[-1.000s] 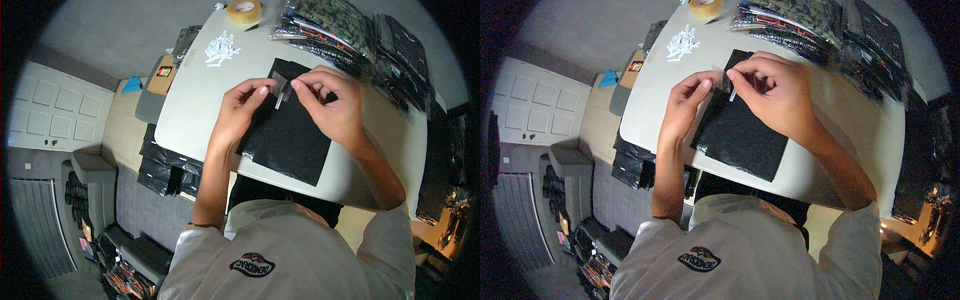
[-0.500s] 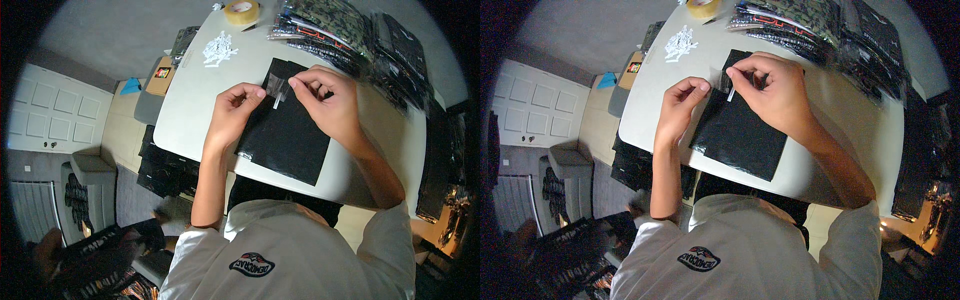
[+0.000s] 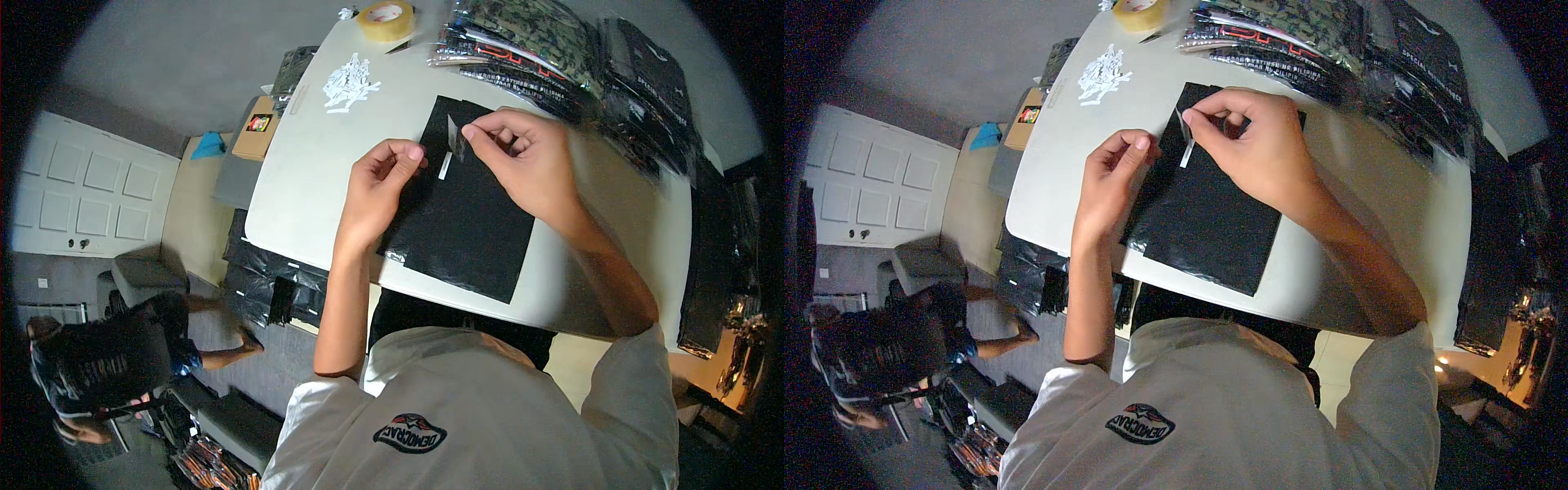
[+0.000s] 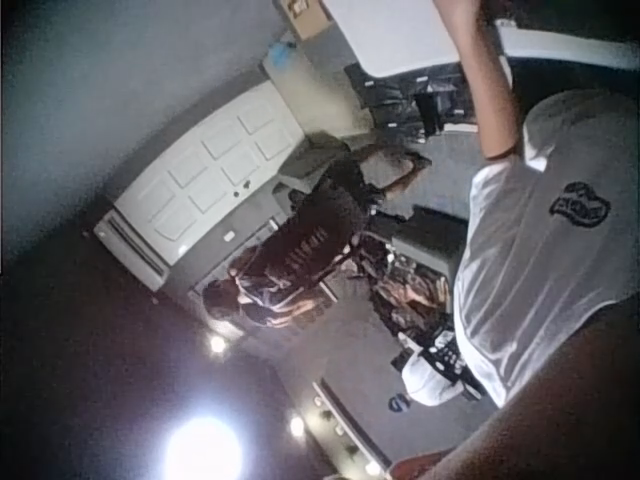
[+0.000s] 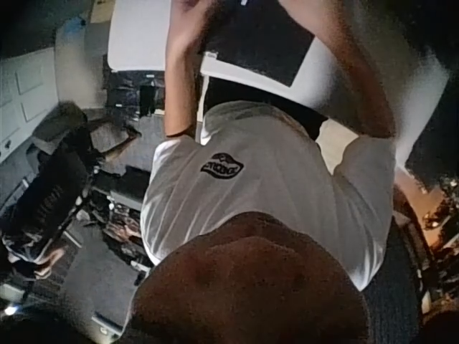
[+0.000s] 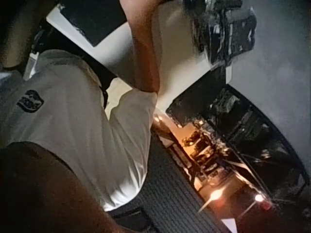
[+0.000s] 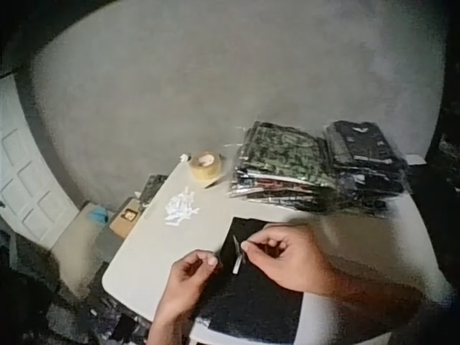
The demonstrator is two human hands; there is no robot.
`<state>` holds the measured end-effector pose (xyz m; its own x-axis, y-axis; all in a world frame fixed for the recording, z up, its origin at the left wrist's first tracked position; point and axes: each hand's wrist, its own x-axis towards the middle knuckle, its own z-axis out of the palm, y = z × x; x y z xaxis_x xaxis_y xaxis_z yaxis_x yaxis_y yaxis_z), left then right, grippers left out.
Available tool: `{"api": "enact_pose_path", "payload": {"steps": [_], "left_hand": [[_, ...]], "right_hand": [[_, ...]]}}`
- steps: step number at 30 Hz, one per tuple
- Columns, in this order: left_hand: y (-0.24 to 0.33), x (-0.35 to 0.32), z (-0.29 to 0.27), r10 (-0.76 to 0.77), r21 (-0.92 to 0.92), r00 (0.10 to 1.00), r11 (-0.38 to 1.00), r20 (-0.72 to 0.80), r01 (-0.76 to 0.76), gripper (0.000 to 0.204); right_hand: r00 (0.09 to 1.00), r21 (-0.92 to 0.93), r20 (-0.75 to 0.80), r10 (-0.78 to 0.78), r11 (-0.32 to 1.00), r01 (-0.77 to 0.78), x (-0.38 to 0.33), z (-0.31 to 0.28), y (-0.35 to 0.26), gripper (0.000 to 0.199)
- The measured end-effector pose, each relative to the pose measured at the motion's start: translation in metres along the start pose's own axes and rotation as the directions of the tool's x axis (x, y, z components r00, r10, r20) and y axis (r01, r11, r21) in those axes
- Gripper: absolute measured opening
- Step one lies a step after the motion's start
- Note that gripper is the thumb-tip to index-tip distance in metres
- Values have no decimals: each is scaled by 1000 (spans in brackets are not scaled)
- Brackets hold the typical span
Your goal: The recorder is folding shirts and placing them into black mailing bags on a folding table.
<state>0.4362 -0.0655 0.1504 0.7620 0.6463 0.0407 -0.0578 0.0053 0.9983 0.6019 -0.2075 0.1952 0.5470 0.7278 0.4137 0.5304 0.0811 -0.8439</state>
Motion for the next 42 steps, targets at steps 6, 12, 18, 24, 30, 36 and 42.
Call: {"api": "enact_pose_path", "payload": {"steps": [6, 12, 18, 24, 30, 36, 42], "left_hand": [[0, 6, 6, 18, -10, 992, 1000, 122, -17, 36], [-1, 7, 5, 5, 51, 993, 999, 122, -12, 28], [-2, 6, 4, -31, 88, 997, 996, 69, 25, 22], [-5, 3, 4, -12, 69, 1000, 998, 28, 10, 14], [-10, 0, 2, 29, 88, 999, 996, -19, -27, 12], [-14, -3, 2, 16, 147, 999, 989, -45, -9, 11], [-24, -2, 7, 66, 164, 992, 985, -109, -48, 17]], "right_hand": [[1000, -19, -5, -20, 1000, 20, -1, -1, -2, 8], [999, -24, 26, 42, 999, -41, -1, 0, -4, 8], [999, -20, -10, -45, 999, 45, -1, 3, 5, 10], [999, -38, 14, 46, 998, -45, 2, 2, 21, 11], [995, -68, 53, 84, 994, -81, 2, 5, 27, 14], [977, -77, 140, 161, 986, -151, 4, 5, 33, 19], [982, -72, 152, 113, 992, -103, 4, 13, 64, 27]]}}
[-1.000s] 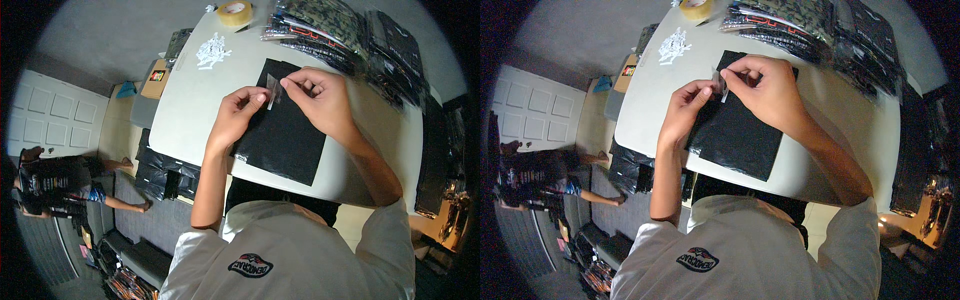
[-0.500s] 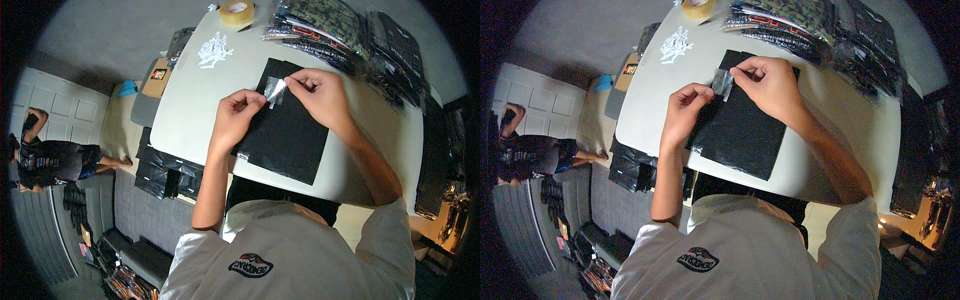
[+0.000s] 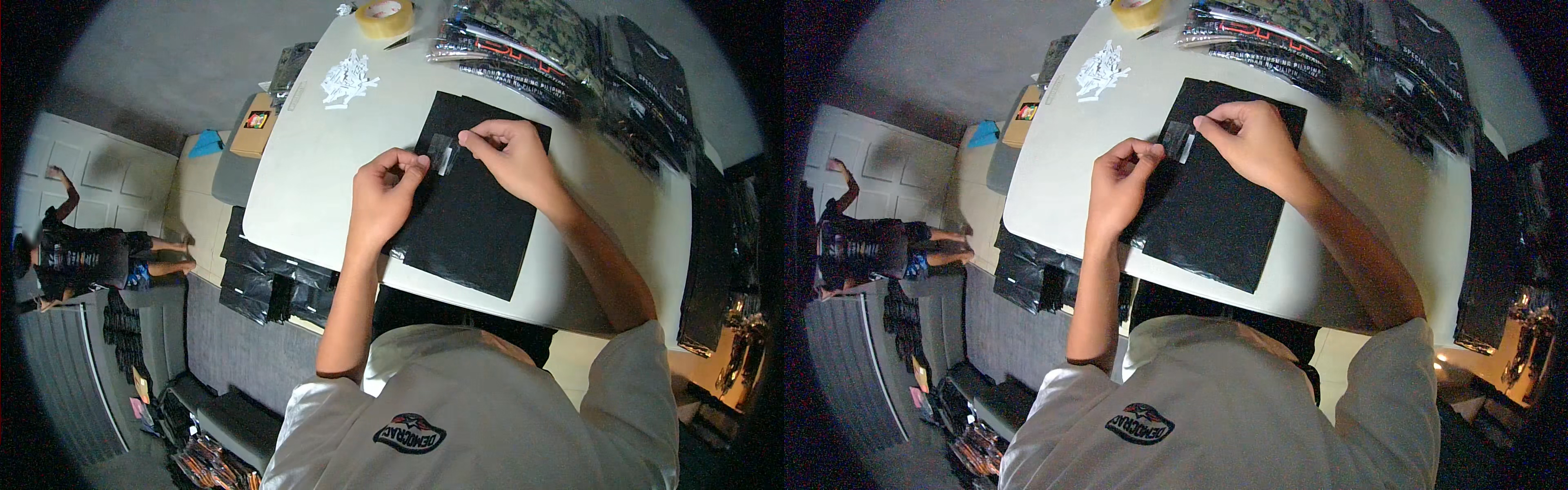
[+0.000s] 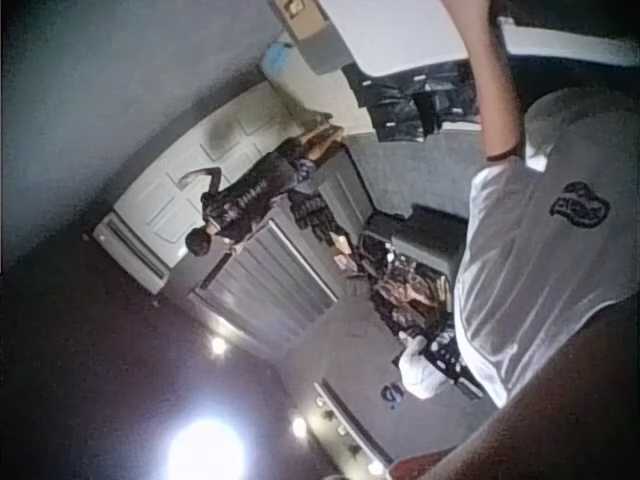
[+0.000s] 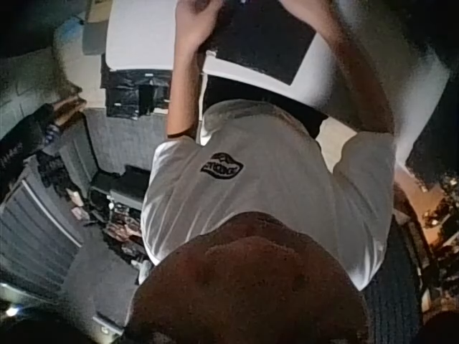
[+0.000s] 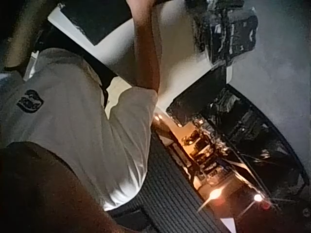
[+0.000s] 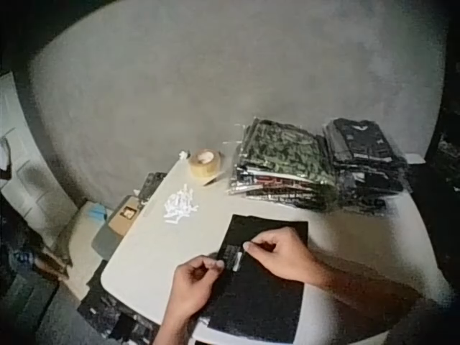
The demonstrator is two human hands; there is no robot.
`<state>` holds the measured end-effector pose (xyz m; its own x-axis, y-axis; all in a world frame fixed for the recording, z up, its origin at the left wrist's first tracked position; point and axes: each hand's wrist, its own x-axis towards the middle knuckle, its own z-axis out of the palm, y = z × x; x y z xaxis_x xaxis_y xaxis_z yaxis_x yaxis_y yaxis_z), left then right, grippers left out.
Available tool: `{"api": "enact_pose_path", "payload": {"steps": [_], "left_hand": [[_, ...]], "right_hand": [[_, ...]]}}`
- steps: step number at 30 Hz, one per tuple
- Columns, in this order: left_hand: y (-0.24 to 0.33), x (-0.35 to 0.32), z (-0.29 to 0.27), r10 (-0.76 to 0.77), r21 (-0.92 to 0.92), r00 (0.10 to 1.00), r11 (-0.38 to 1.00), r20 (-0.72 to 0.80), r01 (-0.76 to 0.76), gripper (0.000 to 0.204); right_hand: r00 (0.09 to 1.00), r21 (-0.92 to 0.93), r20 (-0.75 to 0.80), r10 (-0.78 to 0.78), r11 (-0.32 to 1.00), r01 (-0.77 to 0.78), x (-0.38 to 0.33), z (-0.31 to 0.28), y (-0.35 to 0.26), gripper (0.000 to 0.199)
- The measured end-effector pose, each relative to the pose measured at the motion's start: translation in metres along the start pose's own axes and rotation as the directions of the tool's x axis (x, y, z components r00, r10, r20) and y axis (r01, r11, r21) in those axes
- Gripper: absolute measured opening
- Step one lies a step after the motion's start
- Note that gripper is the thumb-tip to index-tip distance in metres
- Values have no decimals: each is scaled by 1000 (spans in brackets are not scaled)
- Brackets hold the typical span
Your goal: The recorder is folding shirts and placing them into black mailing bags on a folding table.
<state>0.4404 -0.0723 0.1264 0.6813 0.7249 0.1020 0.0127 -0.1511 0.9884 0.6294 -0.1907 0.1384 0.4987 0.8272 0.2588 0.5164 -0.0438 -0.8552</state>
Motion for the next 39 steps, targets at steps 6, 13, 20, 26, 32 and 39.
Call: {"api": "enact_pose_path", "payload": {"steps": [6, 13, 20, 26, 32, 39], "left_hand": [[-5, 0, 0, 24, 165, 998, 986, -60, -14, 26], [0, -2, -1, -3, 296, 999, 955, -35, 13, 24], [5, -3, 3, 82, 371, 994, 927, -78, -47, 24], [7, -3, 5, 84, 418, 994, 907, -65, -49, 23], [7, -3, 6, 85, 459, 994, 887, -73, -42, 24], [10, -2, 7, 71, 483, 995, 875, -66, -31, 26]], "right_hand": [[1000, -45, 11, 30, 999, -29, -1, 3, 3, 27], [1000, -61, -11, 5, 998, -5, -6, 9, 4, 19], [999, -145, -33, -25, 989, 20, -6, 8, 2, 18], [998, -218, -39, -58, 975, 48, -5, 5, 2, 17], [998, -251, -34, -57, 967, 47, -5, 8, 9, 18], [999, -278, -21, -35, 960, 28, -5, 8, 6, 20]]}}
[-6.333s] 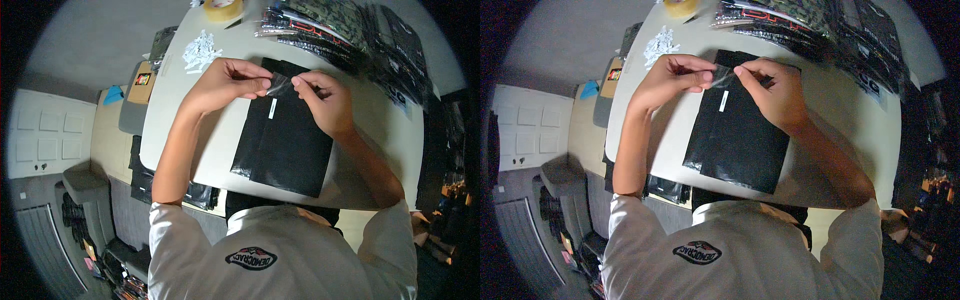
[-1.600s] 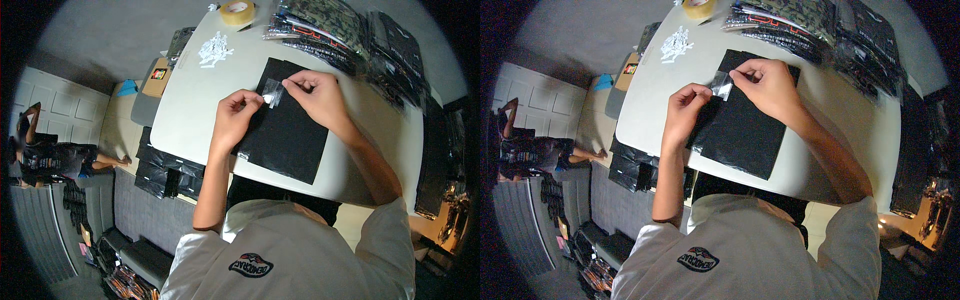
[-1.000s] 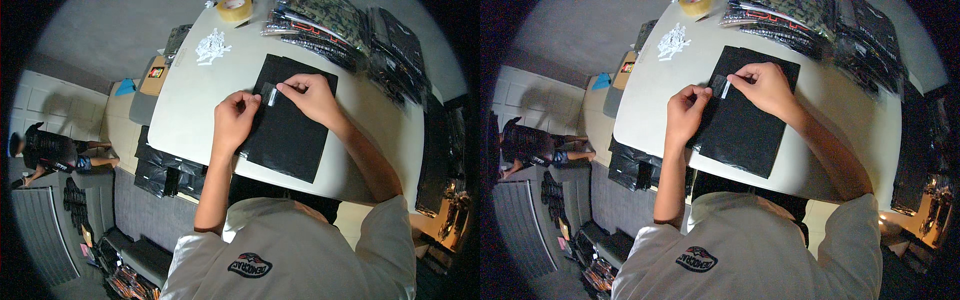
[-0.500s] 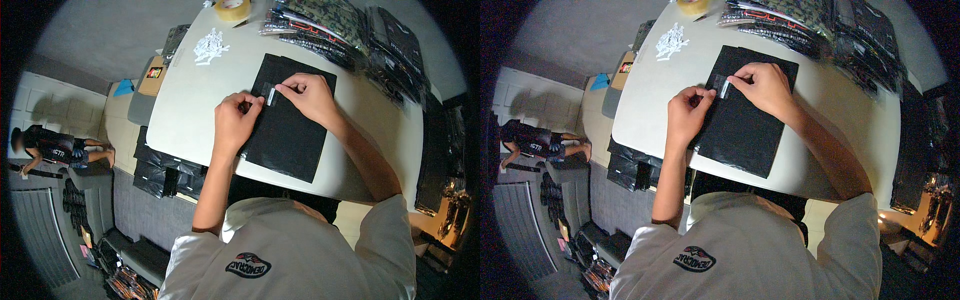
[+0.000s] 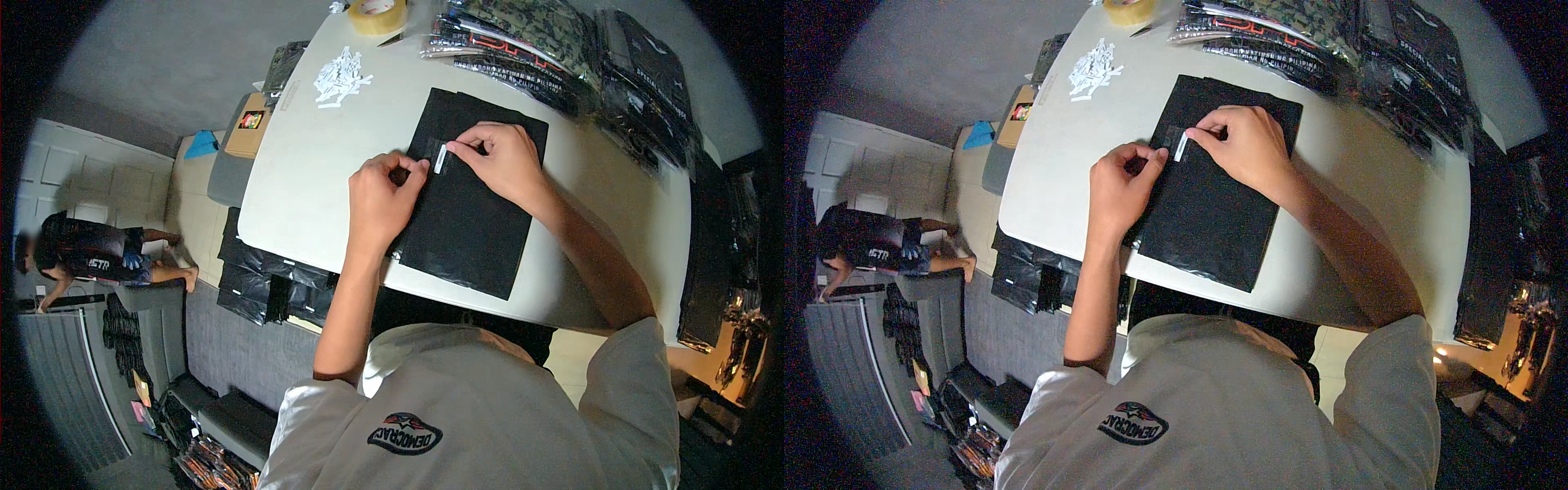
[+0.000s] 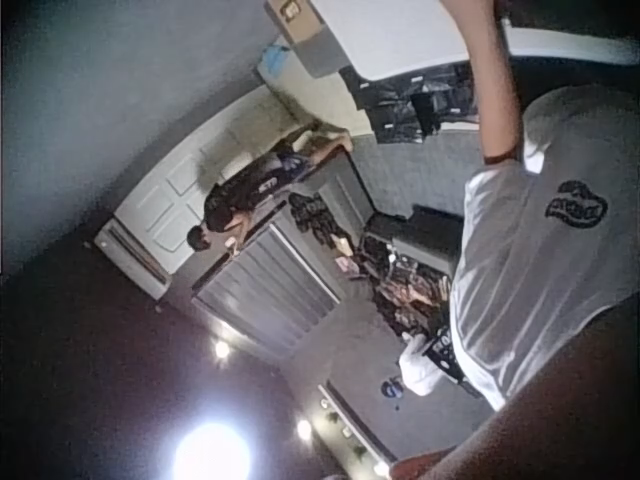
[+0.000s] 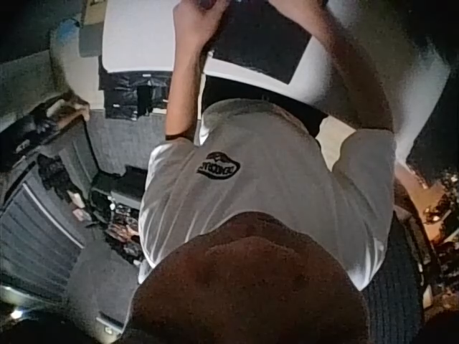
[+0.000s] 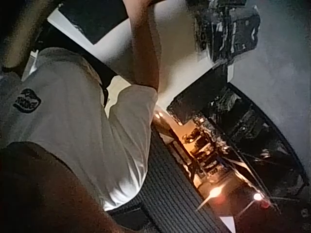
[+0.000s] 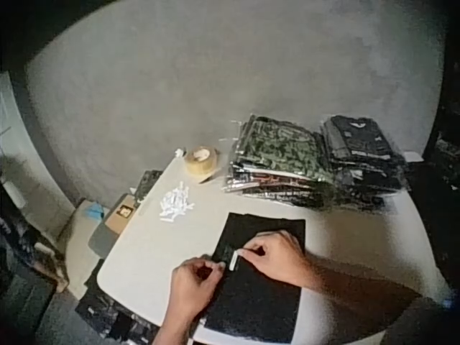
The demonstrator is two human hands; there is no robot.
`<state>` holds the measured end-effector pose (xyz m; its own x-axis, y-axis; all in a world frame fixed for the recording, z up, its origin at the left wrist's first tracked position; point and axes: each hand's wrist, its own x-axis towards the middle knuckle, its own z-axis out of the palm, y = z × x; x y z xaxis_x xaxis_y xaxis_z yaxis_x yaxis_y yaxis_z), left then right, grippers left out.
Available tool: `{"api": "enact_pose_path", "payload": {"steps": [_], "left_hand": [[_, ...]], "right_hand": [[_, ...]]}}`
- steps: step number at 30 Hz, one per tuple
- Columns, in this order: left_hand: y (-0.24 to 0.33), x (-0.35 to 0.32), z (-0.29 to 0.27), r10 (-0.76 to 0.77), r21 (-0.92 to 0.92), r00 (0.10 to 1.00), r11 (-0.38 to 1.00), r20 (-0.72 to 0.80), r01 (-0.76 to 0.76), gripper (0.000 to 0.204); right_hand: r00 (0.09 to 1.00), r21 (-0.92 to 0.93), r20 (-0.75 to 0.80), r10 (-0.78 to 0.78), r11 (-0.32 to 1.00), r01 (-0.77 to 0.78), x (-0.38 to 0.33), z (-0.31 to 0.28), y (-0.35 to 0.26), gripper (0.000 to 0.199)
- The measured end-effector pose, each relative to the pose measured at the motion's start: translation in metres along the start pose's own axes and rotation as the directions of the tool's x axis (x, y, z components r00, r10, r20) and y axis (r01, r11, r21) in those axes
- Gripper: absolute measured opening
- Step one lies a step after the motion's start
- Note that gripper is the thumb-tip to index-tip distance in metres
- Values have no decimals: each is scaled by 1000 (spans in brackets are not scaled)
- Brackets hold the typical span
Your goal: The recorder is folding shirts and placing them into black mailing bags on a folding table.
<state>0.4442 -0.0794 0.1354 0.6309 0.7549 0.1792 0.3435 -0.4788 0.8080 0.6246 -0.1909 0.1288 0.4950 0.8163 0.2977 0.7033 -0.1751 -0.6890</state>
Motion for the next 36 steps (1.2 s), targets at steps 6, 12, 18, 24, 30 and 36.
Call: {"api": "enact_pose_path", "payload": {"steps": [6, 12, 18, 24, 30, 36], "left_hand": [[-8, 1, 3, 12, 39, 1000, 999, -2, -12, 26], [-5, 2, 2, -25, 42, 1000, 999, 13, 25, 24], [-13, 3, 4, 75, 32, 997, 997, -12, -75, 24], [-3, 3, 1, 49, 95, 999, 994, 20, -51, 25], [1, 11, -10, 48, 205, 987, 975, 155, -79, 36], [-7, 18, -27, -2, 220, 986, 975, 166, -35, 41]], "right_hand": [[1000, -20, -1, -5, 1000, 5, -1, 3, 2, 23], [996, -111, 10, -86, 990, 86, -2, 2, 0, 19], [907, -126, 63, -416, 898, 421, -26, 4, -23, 48], [898, -340, 328, -293, 850, 402, -49, 14, -24, 92], [887, -366, 338, -313, 825, 431, -50, 14, -24, 96], [892, -399, 383, -239, 829, 393, -50, 11, -30, 94]]}}
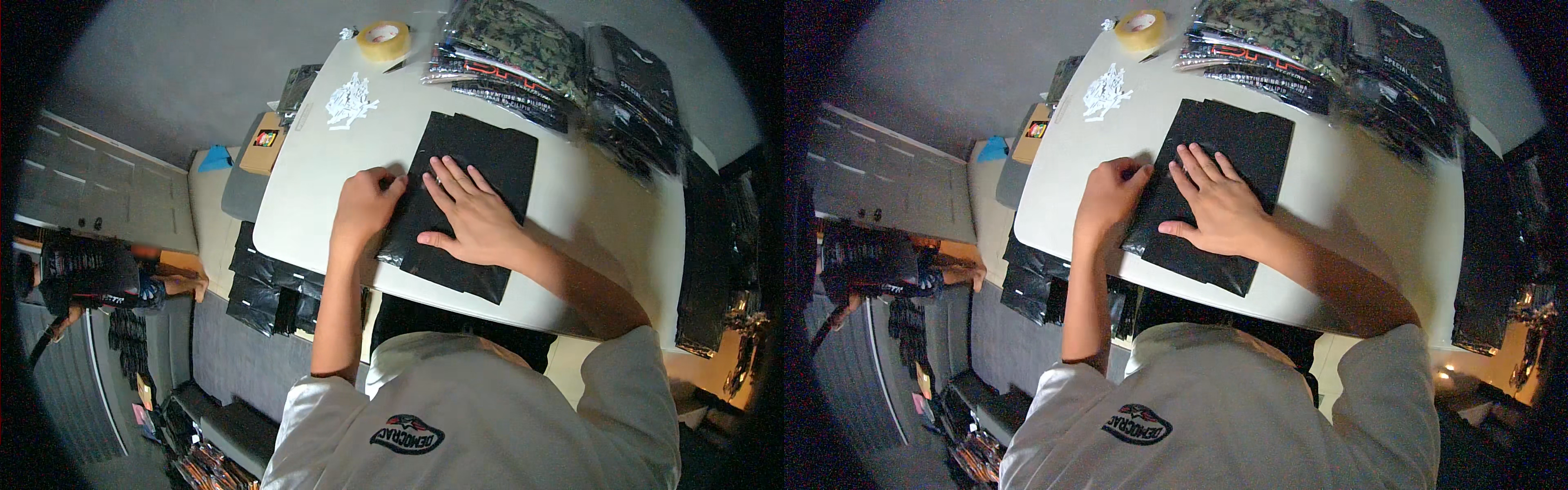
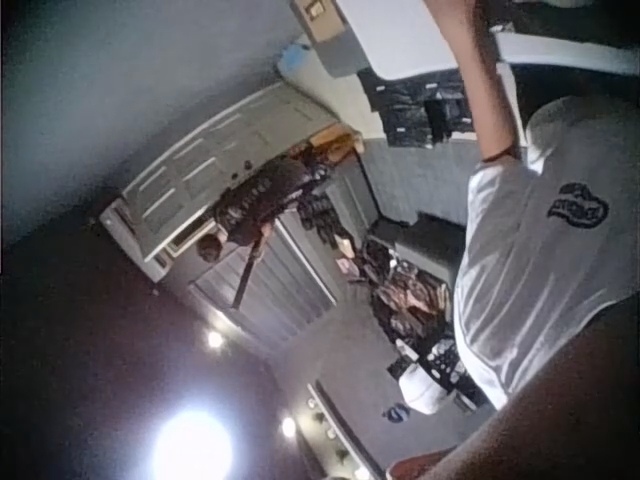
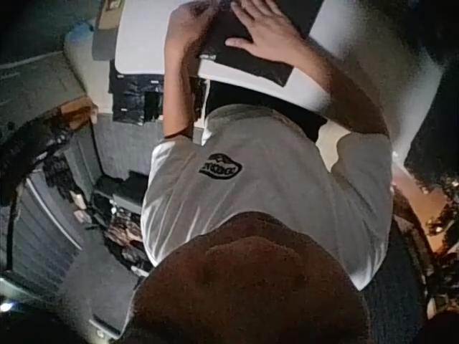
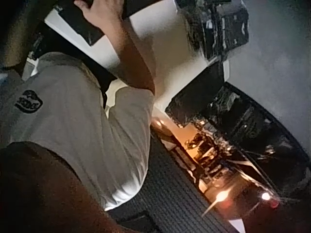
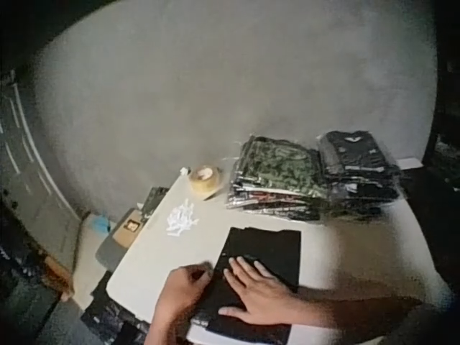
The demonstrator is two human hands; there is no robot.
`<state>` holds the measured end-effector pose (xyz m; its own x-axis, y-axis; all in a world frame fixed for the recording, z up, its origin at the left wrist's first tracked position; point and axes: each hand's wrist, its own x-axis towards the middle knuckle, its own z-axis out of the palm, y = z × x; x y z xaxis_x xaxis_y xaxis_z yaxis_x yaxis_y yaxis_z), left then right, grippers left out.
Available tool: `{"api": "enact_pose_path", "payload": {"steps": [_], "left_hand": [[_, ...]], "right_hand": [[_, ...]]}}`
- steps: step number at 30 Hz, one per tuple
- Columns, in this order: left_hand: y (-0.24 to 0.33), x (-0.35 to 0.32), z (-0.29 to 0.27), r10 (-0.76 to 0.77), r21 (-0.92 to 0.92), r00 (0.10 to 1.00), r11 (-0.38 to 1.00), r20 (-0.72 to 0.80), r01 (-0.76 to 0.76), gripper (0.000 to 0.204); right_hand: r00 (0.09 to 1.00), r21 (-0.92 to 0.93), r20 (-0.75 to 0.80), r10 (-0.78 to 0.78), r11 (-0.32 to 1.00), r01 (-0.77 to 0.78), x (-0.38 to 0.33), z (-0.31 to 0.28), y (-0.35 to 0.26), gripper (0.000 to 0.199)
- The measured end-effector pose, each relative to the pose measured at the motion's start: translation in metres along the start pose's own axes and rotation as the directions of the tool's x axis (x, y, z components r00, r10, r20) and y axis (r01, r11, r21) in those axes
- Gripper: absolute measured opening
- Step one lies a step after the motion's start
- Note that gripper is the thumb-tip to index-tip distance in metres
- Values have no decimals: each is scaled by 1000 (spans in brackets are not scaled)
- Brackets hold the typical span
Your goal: The recorder is folding shirts and placing them into black mailing bags on a folding table.
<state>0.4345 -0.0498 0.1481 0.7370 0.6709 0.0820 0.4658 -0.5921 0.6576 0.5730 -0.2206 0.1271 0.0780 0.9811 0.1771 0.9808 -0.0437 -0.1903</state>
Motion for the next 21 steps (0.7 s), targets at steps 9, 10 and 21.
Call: {"api": "enact_pose_path", "payload": {"steps": [9, 10, 21], "left_hand": [[-15, -19, 14, 88, -68, 964, 992, -251, -108, 27], [-14, -18, 13, 69, -95, 967, 991, -245, -94, 27], [-15, -17, 13, 29, -123, 969, 991, -244, -60, 30]], "right_hand": [[989, -35, -79, 121, 992, -124, 9, 4, 15, 90], [989, -5, -86, 124, 992, -124, 9, 1, 15, 88], [999, -10, 10, 44, 999, -44, 8, -5, 18, 77]]}}
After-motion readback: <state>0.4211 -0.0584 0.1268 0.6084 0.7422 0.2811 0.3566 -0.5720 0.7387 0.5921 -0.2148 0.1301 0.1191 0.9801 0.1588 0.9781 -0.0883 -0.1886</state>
